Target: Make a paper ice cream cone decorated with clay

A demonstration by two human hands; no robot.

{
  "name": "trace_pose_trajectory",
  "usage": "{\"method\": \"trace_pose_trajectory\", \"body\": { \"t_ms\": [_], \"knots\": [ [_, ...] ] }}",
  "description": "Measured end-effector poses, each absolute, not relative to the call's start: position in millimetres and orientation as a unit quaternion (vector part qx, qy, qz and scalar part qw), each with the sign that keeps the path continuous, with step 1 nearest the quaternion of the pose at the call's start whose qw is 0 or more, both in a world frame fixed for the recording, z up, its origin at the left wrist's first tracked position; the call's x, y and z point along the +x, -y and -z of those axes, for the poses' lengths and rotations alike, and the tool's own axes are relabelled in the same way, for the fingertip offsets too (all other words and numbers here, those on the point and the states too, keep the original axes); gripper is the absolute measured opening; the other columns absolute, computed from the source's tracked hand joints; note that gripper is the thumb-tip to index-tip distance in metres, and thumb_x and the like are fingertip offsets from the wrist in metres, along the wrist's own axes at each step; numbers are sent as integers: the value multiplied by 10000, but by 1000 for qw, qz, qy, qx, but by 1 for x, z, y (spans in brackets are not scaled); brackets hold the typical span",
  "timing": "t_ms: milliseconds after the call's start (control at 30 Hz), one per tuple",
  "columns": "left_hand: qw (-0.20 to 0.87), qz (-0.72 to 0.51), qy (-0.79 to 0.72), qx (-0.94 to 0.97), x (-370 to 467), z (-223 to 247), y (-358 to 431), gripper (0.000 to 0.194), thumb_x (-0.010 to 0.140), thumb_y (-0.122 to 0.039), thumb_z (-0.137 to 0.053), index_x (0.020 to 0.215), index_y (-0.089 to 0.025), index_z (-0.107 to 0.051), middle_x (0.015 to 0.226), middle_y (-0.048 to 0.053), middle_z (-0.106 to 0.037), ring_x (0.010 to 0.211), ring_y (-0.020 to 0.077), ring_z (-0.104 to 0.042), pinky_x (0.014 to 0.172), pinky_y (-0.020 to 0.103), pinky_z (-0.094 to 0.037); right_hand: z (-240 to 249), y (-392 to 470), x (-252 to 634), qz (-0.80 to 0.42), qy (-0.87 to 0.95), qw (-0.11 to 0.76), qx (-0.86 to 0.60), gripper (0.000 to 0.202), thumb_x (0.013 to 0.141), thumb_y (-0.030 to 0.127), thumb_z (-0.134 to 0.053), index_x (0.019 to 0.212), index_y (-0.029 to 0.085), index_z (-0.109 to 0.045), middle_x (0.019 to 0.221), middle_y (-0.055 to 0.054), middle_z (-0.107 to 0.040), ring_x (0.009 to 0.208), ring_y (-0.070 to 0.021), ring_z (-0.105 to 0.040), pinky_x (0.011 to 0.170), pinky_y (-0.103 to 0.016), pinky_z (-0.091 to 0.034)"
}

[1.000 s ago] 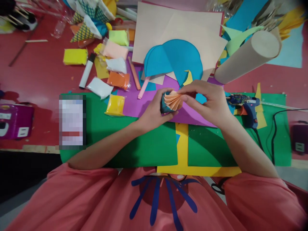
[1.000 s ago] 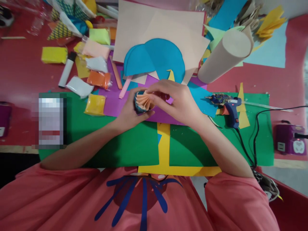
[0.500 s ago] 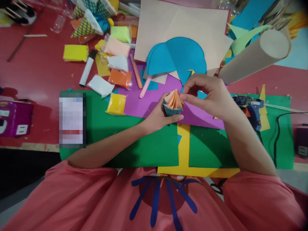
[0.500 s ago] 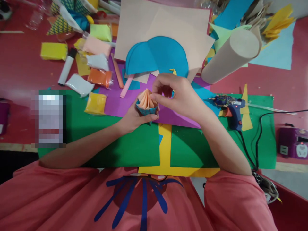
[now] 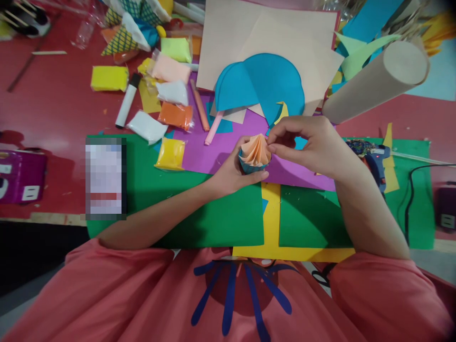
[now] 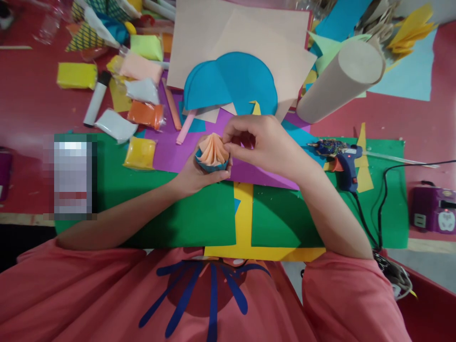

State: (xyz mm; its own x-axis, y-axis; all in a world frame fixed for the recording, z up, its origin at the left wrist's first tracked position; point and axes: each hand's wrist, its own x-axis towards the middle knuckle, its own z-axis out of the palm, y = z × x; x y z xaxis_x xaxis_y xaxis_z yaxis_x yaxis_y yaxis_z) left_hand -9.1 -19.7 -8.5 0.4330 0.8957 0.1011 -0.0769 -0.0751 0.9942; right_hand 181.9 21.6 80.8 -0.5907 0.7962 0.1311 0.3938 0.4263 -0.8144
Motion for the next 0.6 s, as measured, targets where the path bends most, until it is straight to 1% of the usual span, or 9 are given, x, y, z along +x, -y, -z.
{"method": "trace_pose_trajectory", "body": {
  "t_ms": [167, 267, 333, 400, 500, 600],
  "knots": [
    [614, -395, -340, 592, -9, 8, 19, 535, 783, -506, -725, 1174, -240, -475, 963, 40, -588, 857, 171, -632, 789, 349, -571, -79, -22, 181, -356, 817, 256, -376, 101, 872, 316, -662, 821, 229, -669, 771, -7, -674, 649, -140, -594, 623, -306, -530],
    [602, -394, -359, 595, -7, 9, 20, 560, 769, -495, -740, 1175, -223, -465, 983, 51, -588, 904, 186, -633, 805, 359, -563, -76, -23, 182, -351, 810, 270, -384, 96, 888, 319, -645, 893, 227, -672, 857, -22, -692, 717, -152, -622, 674, -314, -543],
    [593, -389, -366, 602, -6, 11, 21, 577, 764, -499, -741, 1169, -216, -443, 1028, 63, -589, 963, 201, -631, 837, 372, -554, -74, -24, 182, -355, 798, 290, -392, 139, 910, 333, -620, 981, 224, -669, 939, -31, -699, 773, -155, -638, 701, -311, -548],
    [587, -382, -366, 612, -6, 12, 22, 597, 770, -508, -731, 1184, -219, -413, 1088, 74, -593, 1021, 211, -626, 871, 383, -544, -72, -25, 182, -368, 789, 299, -391, 173, 919, 352, -612, 1020, 224, -669, 973, -34, -702, 799, -154, -645, 714, -307, -551],
    [575, -376, -360, 632, -6, 11, 22, 624, 759, -511, -740, 1201, -231, -400, 1149, 82, -600, 1074, 223, -616, 894, 388, -533, -72, -24, 180, -392, 785, 292, -380, 175, 910, 375, -625, 934, 214, -689, 902, -33, -705, 767, -154, -640, 698, -307, -558],
    [580, -367, -350, 638, -7, 9, 22, 602, 763, -505, -741, 1189, -227, -419, 1136, 79, -611, 1057, 222, -620, 871, 379, -535, -71, -23, 177, -406, 776, 298, -379, 189, 901, 372, -636, 864, 194, -689, 839, -31, -697, 746, -156, -635, 682, -312, -565]
  ]
}}
